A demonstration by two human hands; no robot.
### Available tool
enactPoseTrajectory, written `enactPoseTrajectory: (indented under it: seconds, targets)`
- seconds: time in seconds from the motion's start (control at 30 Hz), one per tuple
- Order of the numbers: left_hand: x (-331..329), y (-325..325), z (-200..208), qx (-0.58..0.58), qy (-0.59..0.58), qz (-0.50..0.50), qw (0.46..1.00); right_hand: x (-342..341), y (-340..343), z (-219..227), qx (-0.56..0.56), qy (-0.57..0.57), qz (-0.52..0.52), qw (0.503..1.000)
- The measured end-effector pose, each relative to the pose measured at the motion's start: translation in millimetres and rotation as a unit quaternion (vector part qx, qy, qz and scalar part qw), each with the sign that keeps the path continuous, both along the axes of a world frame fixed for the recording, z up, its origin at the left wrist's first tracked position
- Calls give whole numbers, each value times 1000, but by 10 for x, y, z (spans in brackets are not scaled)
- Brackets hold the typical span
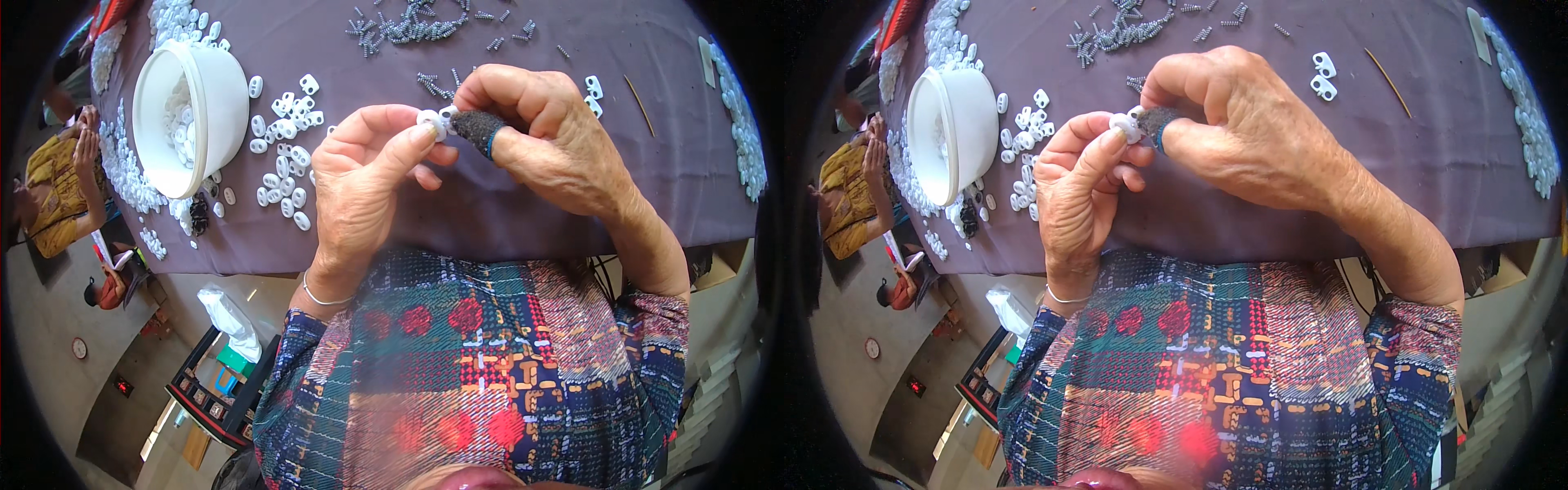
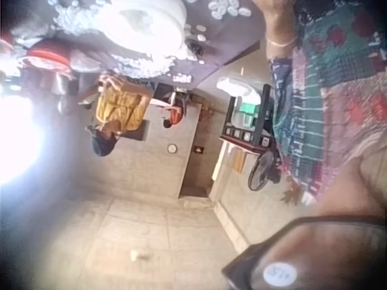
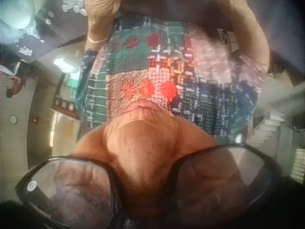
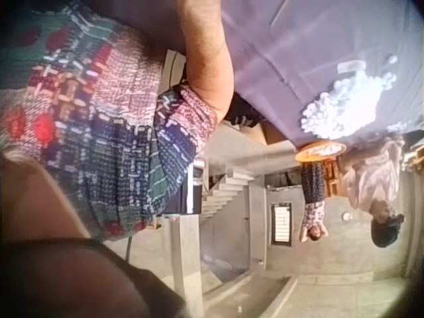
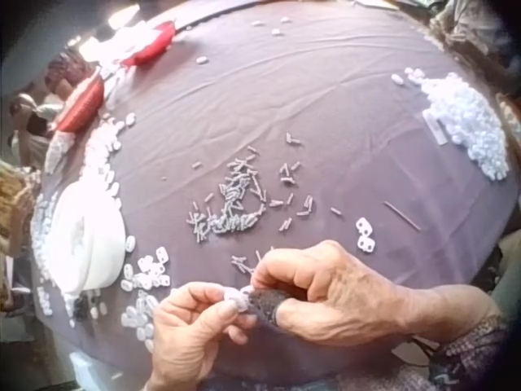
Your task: The person assembles small white plastic components with grey connectors by hand at a workshop table.
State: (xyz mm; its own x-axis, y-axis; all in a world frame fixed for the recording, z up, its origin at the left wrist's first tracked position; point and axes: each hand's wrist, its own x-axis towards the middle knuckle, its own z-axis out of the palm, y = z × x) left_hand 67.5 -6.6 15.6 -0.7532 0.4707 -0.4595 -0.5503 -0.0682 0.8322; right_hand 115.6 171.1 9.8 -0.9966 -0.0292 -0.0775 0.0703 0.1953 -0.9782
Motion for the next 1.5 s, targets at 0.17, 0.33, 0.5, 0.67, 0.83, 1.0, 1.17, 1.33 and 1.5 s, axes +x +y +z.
enactPoseTrajectory:
  seconds: [0.17,0.33,0.5,0.67,0.83,1.0,1.17,1.33,1.5]
  targets:
    - [6,2,-3,0,-4,3,1000,5,-18,-5,-14,-32,-1,999]
    - [3,8,20,0,-20,8,1000,-3,-23,-25,-25,-22,-3,999]
    - [9,-3,-23,6,-16,17,1000,-4,-25,-43,-32,-24,-7,999]
    - [-2,-23,-10,15,-21,6,1000,-3,-27,-20,-34,-30,-6,999]
    - [-2,-9,24,-28,-2,-5,1000,0,-16,-12,-46,-33,3,998]
    - [14,2,49,-48,19,-2,999,-8,-13,-26,-45,-30,8,998]
    - [51,28,0,-27,58,5,998,-1,-24,-42,-44,-15,4,999]
    - [72,33,-6,-19,67,11,997,9,-26,-27,-48,-6,0,999]
    - [67,35,-17,-17,70,11,997,2,-12,-12,-42,-14,6,999]
